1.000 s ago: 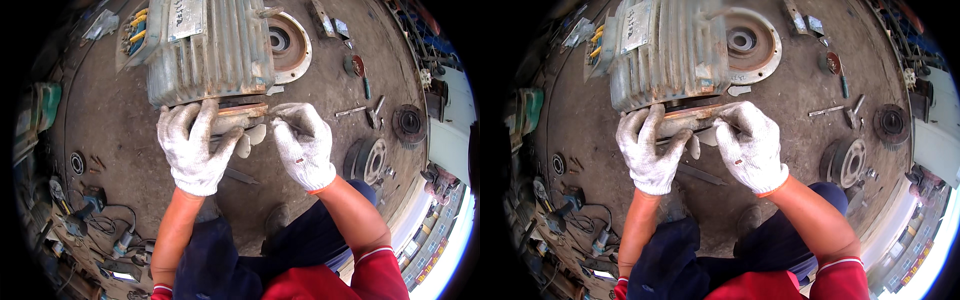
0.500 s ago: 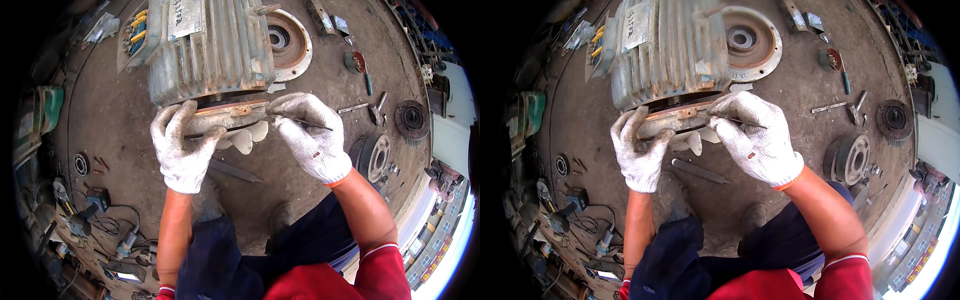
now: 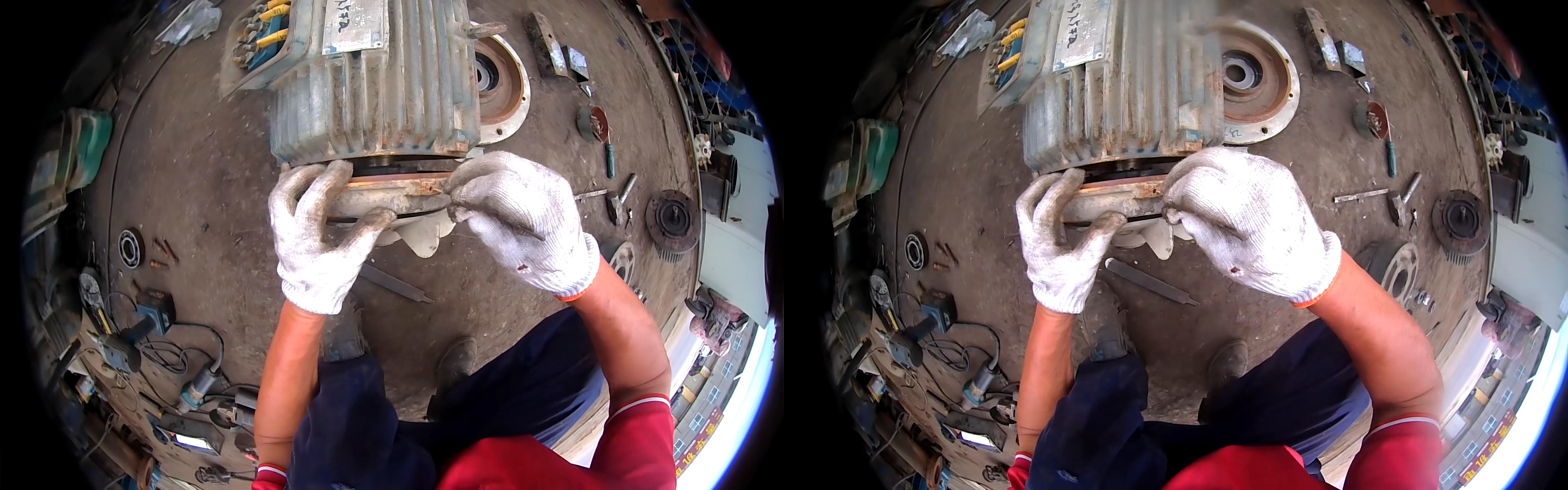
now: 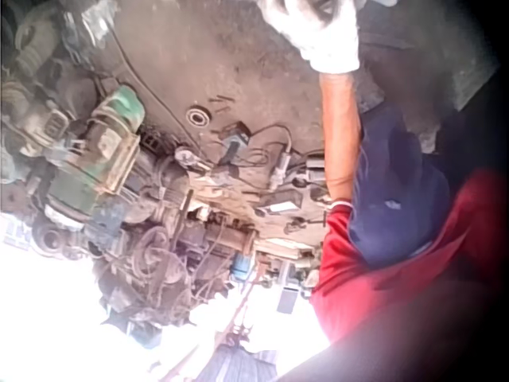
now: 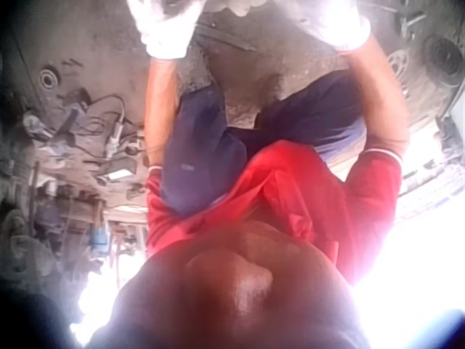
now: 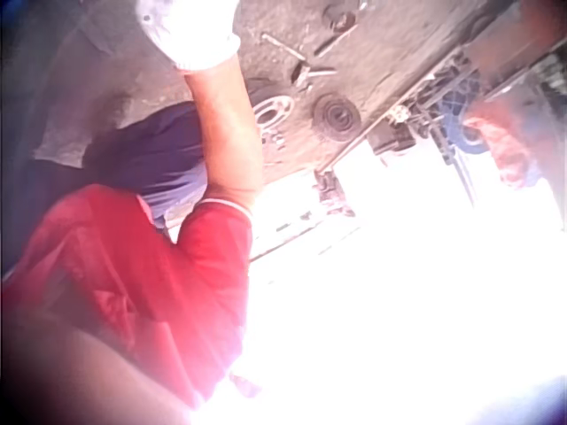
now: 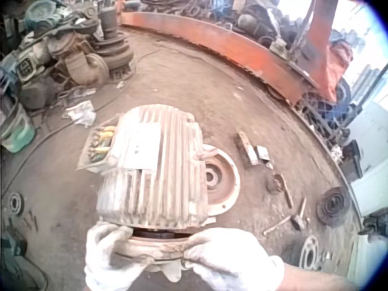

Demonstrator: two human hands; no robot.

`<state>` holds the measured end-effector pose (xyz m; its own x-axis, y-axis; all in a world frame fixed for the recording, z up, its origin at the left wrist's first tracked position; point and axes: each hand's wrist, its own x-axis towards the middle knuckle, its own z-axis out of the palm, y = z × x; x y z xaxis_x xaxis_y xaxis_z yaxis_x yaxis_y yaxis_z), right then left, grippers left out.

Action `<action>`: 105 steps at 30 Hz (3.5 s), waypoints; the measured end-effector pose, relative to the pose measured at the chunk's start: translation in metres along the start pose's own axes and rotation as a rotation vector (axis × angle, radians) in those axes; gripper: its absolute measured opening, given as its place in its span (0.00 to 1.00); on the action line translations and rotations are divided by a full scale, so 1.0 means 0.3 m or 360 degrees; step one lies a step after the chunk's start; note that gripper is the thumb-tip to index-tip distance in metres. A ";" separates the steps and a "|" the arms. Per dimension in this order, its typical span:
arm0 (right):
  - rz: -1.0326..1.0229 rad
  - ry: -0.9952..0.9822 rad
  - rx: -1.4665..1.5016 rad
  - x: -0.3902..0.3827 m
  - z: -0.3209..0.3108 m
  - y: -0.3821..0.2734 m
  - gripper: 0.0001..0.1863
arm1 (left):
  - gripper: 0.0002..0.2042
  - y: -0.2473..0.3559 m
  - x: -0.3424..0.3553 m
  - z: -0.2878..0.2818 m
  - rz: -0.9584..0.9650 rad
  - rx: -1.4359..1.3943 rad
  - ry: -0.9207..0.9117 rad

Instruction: The person attaches a fan blade to a motor shaft and secures it with a nut. They then wipe a wrench with a white cloth and place it in a tool tray. Finally, they sort through various tools and parts in the tray.

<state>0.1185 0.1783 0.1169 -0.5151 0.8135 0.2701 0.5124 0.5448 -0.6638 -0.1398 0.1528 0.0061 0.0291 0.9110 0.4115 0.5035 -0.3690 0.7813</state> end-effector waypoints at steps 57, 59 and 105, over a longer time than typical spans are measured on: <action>0.1068 0.0300 0.0188 -0.026 0.060 -0.117 0.08 | 0.33 0.016 0.027 -0.031 0.0231 0.0200 0.0016; 0.1109 0.0277 0.0106 -0.046 0.076 -0.106 0.06 | 0.32 0.028 0.030 -0.036 0.0207 0.0199 0.0002; 0.1159 0.0660 0.0929 -0.093 0.130 -0.106 0.09 | 0.34 0.009 0.005 -0.009 0.0095 0.0132 -0.0073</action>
<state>0.0897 0.1301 0.1033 0.1233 0.9743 -0.1886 0.1341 -0.2046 -0.9696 -0.1406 0.1527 0.0102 0.0998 0.8962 0.4324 0.5693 -0.4078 0.7138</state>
